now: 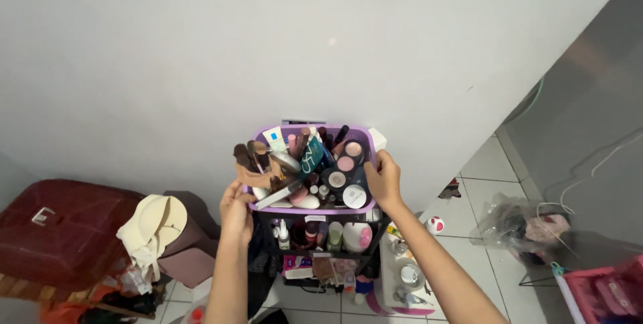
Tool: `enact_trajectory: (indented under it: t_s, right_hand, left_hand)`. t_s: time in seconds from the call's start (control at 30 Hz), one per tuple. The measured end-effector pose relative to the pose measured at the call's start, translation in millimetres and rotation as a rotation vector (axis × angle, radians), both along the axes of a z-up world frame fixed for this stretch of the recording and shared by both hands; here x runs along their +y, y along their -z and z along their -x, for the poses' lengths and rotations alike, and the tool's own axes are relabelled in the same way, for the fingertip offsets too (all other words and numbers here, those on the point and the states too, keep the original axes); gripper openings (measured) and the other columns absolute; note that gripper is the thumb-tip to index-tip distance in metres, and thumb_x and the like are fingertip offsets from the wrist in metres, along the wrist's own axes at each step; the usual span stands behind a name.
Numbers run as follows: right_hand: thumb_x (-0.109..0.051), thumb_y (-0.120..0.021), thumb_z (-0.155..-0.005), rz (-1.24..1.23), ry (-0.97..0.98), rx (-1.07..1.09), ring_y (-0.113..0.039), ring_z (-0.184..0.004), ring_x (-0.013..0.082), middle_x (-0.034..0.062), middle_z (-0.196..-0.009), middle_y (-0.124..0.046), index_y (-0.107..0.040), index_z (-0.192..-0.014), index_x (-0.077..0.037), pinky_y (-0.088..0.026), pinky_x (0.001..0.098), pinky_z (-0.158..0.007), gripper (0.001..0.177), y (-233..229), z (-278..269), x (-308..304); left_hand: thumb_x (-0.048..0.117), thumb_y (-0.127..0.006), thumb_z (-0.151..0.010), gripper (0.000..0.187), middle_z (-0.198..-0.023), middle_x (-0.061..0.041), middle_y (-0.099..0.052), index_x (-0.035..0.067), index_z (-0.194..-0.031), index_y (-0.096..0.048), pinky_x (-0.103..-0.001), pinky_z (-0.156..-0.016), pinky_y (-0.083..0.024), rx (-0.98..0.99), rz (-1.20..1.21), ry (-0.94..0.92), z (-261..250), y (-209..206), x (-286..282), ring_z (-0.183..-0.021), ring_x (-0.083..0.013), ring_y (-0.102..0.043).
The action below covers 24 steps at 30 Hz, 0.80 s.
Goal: The person organizes a cluttered room by placing a purple makeup basket on a shelf, folding and storing a black garment, hanging a patterned bag on a rack, and coiling a white charging cable. The actions occur in a small room with a pink bed and a multi-tiered storage rack.
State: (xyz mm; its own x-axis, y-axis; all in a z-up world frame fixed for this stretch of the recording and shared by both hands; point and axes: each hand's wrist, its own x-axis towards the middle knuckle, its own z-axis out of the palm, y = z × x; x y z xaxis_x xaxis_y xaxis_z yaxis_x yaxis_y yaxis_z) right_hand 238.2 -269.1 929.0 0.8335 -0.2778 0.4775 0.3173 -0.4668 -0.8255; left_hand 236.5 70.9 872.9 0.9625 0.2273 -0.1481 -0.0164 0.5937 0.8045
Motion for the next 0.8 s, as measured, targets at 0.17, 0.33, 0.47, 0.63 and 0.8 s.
enact_trajectory:
  t_s: [0.17,0.33,0.47,0.63,0.8]
  right_hand:
    - [-0.006,-0.069,-0.087,0.066,0.029,0.057,-0.042,-0.058,0.0129,0.0065,-0.061,-0.046,-0.048,-0.078,-0.001,-0.039,0.0330,-0.052,0.023,2.5,-3.4,-7.0]
    - [-0.012,-0.070,-0.086,0.128,0.041,0.069,-0.052,-0.058,0.0215,0.0123,-0.065,-0.057,-0.055,-0.082,0.000,-0.044,0.0378,-0.055,0.019,-5.7,0.4,-7.9]
    - [-0.023,-0.069,-0.091,0.226,0.073,0.127,-0.058,-0.060,0.0317,0.0184,-0.068,-0.061,-0.057,-0.084,0.001,-0.047,0.0434,-0.060,0.028,-13.1,2.7,-7.9]
    - [-0.035,-0.063,-0.097,0.166,0.046,0.260,-0.065,-0.068,0.0326,0.0183,-0.074,-0.067,-0.060,-0.094,0.001,-0.050,0.0426,-0.067,0.036,-25.8,11.2,-11.9]
    - [-0.041,-0.052,-0.101,0.087,-0.025,0.277,-0.070,-0.081,0.0305,0.0190,-0.087,-0.072,-0.062,-0.106,-0.001,-0.052,0.0391,-0.077,0.041,-28.9,18.9,-19.5]
  left_hand:
    - [-0.019,-0.051,-0.078,0.064,-0.121,-0.013,-0.069,0.000,-0.138,-0.057,-0.027,-0.076,-0.050,0.021,-0.191,0.065,2.9,-5.5,4.8,-0.097,-0.0187,-0.066]
    - [-0.019,-0.053,-0.076,0.063,-0.123,-0.012,-0.070,-0.002,-0.136,-0.057,-0.027,-0.081,-0.051,0.060,-0.305,0.032,4.8,-17.2,-0.3,-0.102,-0.0189,-0.066]
    - [-0.013,-0.053,-0.079,0.061,-0.127,-0.012,-0.068,-0.002,-0.139,-0.052,-0.028,-0.093,-0.050,0.066,-0.355,-0.042,11.2,-17.9,-7.6,-0.112,-0.0191,-0.066]
    - [0.003,-0.059,-0.088,0.055,-0.128,-0.009,-0.064,0.002,-0.142,-0.045,-0.028,-0.090,-0.046,0.117,-0.330,-0.144,13.9,0.6,-12.2,-0.108,-0.0153,-0.060]
    - [0.013,-0.057,-0.091,0.041,-0.101,-0.007,-0.060,0.008,-0.131,-0.052,-0.031,-0.066,-0.045,0.252,-0.278,-0.409,11.2,69.1,-30.0,-0.084,-0.0153,-0.057]
